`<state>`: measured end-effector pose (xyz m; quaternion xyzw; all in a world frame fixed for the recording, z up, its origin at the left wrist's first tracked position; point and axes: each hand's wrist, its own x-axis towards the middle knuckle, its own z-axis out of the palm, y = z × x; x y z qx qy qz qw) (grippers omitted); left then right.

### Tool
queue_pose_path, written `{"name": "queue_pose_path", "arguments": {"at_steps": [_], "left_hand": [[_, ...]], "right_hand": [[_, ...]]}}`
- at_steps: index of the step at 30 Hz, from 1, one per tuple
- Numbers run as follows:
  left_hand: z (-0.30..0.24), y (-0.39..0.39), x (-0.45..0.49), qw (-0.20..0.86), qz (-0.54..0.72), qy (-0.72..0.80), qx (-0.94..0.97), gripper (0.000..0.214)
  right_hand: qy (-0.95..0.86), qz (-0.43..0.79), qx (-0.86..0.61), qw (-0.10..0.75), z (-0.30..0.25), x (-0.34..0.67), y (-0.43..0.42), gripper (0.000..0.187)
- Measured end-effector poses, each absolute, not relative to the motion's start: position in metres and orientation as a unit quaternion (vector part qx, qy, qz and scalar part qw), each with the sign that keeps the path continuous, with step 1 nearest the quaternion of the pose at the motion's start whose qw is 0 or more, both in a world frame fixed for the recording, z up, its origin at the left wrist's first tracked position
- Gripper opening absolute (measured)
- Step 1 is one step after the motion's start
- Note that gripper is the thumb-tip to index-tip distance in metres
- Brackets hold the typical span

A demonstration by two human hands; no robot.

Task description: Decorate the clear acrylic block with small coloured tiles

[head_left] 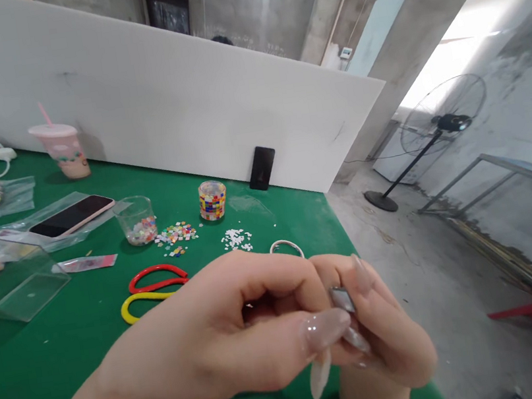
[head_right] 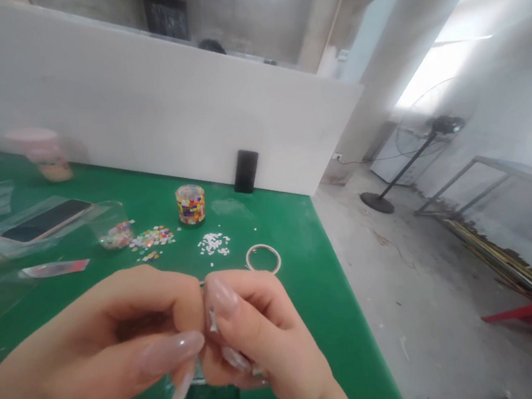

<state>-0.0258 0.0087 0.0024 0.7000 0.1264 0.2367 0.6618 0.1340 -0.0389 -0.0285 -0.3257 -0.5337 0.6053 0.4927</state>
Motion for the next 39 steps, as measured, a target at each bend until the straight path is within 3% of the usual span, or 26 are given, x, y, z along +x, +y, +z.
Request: {"name": "queue_pose_path", "arguments": {"at_steps": [4, 12, 21, 39], "left_hand": [[-0.002, 0.01, -0.027, 0.651, 0.237, 0.121, 0.711, 0.013], [-0.005, 0.009, -0.027, 0.656, 0.235, 0.122, 0.707, 0.019], [-0.003, 0.009, -0.027, 0.645, 0.222, 0.133, 0.719, 0.018], [-0.002, 0.009, -0.027, 0.65, 0.233, 0.136, 0.711, 0.021]], "right_hand": [[-0.506, 0.652, -0.267, 0.498, -0.029, 0.134, -0.04, 0.047], [-0.493, 0.66, -0.281, 0.492, -0.026, 0.134, -0.04, 0.048], [-0.472, 0.672, -0.179, 0.542, -0.043, 0.136, -0.04, 0.034], [-0.499, 0.662, -0.248, 0.5, -0.032, 0.138, -0.039, 0.043]]}}
